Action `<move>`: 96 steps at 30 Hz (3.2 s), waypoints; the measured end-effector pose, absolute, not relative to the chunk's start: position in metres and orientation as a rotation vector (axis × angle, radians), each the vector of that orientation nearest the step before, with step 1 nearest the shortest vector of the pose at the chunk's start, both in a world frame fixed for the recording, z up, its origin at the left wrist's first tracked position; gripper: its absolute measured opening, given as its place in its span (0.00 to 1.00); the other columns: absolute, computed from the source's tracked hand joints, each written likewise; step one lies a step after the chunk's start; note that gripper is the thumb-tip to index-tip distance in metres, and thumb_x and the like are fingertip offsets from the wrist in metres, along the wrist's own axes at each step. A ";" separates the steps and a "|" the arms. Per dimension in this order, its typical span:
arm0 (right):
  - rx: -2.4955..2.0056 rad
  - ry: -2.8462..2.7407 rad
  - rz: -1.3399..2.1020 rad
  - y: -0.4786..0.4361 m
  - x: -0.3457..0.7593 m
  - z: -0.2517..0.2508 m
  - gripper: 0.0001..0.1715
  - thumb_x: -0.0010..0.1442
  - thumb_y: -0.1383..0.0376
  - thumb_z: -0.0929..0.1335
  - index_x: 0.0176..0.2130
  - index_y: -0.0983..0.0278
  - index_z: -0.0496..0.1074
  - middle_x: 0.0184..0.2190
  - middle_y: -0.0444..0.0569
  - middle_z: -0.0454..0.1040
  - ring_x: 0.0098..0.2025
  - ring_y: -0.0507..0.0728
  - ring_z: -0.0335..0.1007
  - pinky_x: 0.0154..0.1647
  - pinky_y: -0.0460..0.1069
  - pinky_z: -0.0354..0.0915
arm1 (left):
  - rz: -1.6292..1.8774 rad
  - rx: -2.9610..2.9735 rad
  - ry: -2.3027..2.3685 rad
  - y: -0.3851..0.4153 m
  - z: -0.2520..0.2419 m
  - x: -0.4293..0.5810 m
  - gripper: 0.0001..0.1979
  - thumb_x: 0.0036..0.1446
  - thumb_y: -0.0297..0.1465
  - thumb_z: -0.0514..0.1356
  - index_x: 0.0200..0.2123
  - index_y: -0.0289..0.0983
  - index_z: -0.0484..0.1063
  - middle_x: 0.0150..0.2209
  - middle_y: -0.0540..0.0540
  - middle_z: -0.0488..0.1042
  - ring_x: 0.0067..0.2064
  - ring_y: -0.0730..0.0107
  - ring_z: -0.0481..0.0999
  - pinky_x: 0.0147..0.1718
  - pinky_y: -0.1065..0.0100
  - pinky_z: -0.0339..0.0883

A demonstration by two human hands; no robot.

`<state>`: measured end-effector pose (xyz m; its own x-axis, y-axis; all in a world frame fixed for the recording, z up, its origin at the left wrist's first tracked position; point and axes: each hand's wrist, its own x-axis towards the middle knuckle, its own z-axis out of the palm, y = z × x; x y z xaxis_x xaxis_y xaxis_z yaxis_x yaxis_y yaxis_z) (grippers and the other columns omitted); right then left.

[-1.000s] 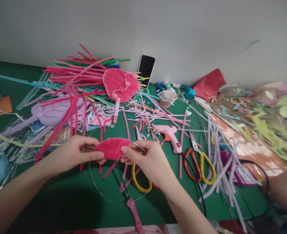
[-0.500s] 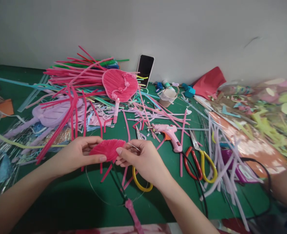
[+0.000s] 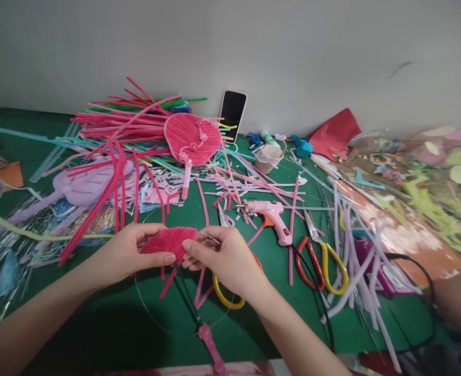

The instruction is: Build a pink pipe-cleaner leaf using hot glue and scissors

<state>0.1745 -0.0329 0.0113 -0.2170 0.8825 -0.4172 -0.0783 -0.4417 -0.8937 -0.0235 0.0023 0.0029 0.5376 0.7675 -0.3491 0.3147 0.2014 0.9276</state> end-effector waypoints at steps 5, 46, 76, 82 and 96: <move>-1.344 -1.107 1.631 -0.027 0.184 0.028 0.20 0.48 0.52 0.77 0.28 0.66 0.74 0.25 0.46 0.79 0.29 0.53 0.78 0.32 0.45 0.74 | 0.525 1.407 0.984 0.007 0.007 -0.029 0.22 0.52 0.43 0.68 0.47 0.38 0.74 0.46 0.44 0.80 0.47 0.55 0.79 0.46 0.62 0.72; -1.308 -1.929 -0.024 -0.063 0.160 0.012 0.08 0.61 0.71 0.69 0.42 0.64 0.76 0.37 0.52 0.74 0.40 0.57 0.69 0.40 0.52 0.70 | 0.574 1.286 0.970 0.021 0.009 -0.053 0.08 0.55 0.34 0.68 0.31 0.36 0.75 0.28 0.51 0.82 0.28 0.72 0.82 0.29 0.76 0.74; -1.301 -2.047 0.186 -0.036 0.149 0.008 0.07 0.64 0.69 0.67 0.38 0.62 0.76 0.35 0.50 0.77 0.41 0.59 0.66 0.43 0.56 0.67 | 0.543 1.245 0.959 0.017 0.005 -0.046 0.08 0.52 0.33 0.69 0.33 0.35 0.76 0.25 0.52 0.79 0.27 0.72 0.77 0.30 0.72 0.74; -1.316 -2.057 0.141 -0.034 0.151 0.012 0.08 0.64 0.68 0.66 0.41 0.62 0.76 0.37 0.50 0.77 0.43 0.59 0.67 0.45 0.55 0.67 | 0.548 1.232 0.990 0.018 0.003 -0.046 0.08 0.51 0.33 0.69 0.33 0.35 0.77 0.24 0.51 0.79 0.27 0.71 0.78 0.30 0.71 0.74; -1.970 -2.099 0.317 -0.094 0.229 -0.028 0.24 0.63 0.56 0.65 0.55 0.64 0.65 0.41 0.56 0.77 0.39 0.64 0.78 0.34 0.54 0.72 | 0.603 1.277 1.015 0.023 0.008 -0.052 0.12 0.47 0.35 0.71 0.31 0.35 0.76 0.23 0.51 0.79 0.26 0.70 0.77 0.29 0.70 0.72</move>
